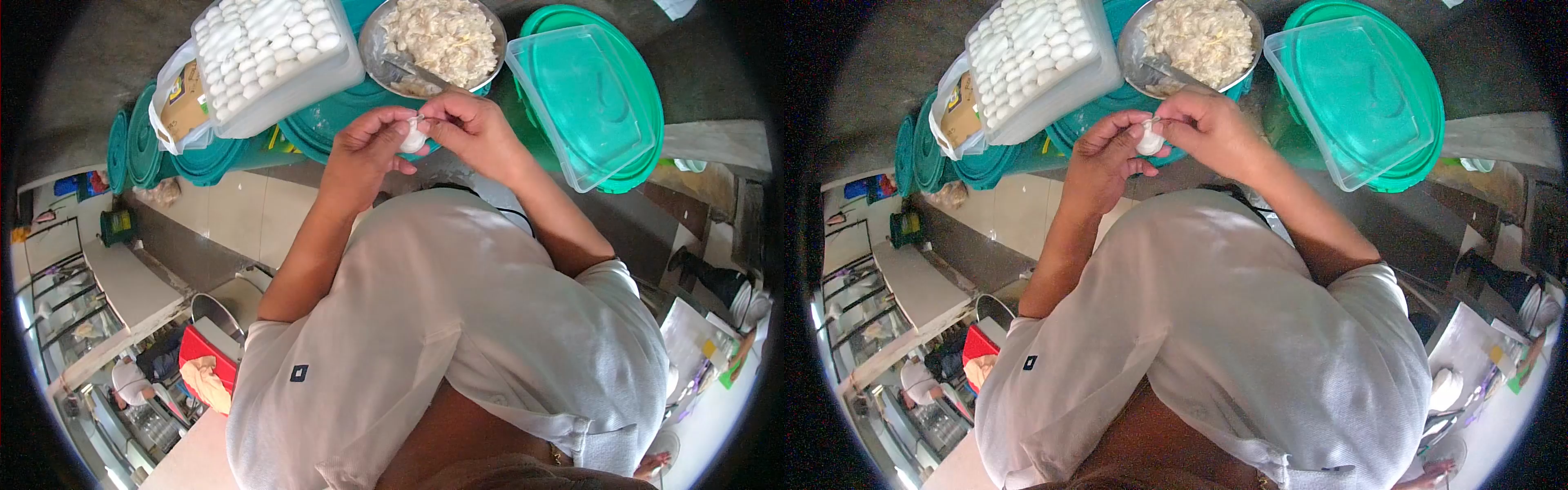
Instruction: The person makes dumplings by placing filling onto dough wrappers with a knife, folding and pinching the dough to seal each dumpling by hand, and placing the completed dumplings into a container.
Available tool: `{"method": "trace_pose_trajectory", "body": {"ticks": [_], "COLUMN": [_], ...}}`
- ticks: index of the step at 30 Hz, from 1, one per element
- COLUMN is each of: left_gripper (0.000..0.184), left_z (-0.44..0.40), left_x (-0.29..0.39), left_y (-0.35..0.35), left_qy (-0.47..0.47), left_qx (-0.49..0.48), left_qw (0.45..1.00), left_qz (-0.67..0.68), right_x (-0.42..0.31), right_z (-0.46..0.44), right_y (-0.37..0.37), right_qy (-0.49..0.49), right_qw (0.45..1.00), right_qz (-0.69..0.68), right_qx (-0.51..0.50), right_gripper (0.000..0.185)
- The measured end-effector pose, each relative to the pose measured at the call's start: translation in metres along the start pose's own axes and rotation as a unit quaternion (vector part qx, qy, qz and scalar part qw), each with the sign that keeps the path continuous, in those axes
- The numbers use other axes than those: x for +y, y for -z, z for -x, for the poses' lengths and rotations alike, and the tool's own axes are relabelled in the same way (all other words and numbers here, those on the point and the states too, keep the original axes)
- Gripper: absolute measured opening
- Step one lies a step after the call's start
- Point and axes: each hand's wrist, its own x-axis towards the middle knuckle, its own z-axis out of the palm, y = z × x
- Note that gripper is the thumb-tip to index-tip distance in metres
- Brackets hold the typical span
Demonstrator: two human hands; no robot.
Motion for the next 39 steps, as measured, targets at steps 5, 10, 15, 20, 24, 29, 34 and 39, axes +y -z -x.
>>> {"method": "trace_pose_trajectory", "body": {"ticks": [5, 10, 15, 20, 24, 29, 34, 39], "left_gripper": [0.025, 0.022, 0.021, 0.017, 0.015, 0.021, 0.025, 0.027], "left_z": [0.002, 0.004, 0.002, 0.004, 0.004, 0.002, -0.001, 0.0], "left_x": [-0.004, -0.005, -0.008, -0.004, -0.004, -0.004, -0.005, -0.005], "left_y": [0.002, 0.001, 0.006, 0.003, 0.003, 0.005, 0.013, 0.015], "left_qy": [-0.007, 0.003, -0.011, -0.022, -0.017, 0.053, 0.082, 0.084], "left_qx": [-0.007, 0.01, 0.004, 0.011, 0.01, 0.014, 0.011, 0.02], "left_qw": [1.0, 1.0, 1.0, 0.997, 0.998, 0.998, 0.996, 0.995], "left_qz": [-0.004, -0.01, -0.028, -0.067, -0.067, -0.022, 0.033, 0.04], "right_x": [0.003, -0.006, 0.007, 0.007, 0.011, 0.009, 0.025, 0.017], "right_z": [0.001, 0.001, -0.002, -0.006, -0.007, -0.009, -0.016, -0.019], "right_y": [0.001, -0.001, 0.001, 0.003, 0.0, -0.001, 0.002, 0.009], "right_qy": [0.038, 0.037, 0.041, -0.017, 0.004, 0.009, -0.006, -0.115], "right_qw": [0.998, 0.995, 0.994, 0.995, 0.995, 0.995, 0.994, 0.981], "right_qz": [0.048, 0.083, 0.082, 0.04, 0.05, 0.055, 0.046, -0.017], "right_qx": [-0.022, -0.052, -0.052, -0.092, -0.083, -0.084, -0.1, -0.153], "right_gripper": [0.008, 0.007, 0.01, 0.014, 0.014, 0.015, 0.014, 0.015]}}
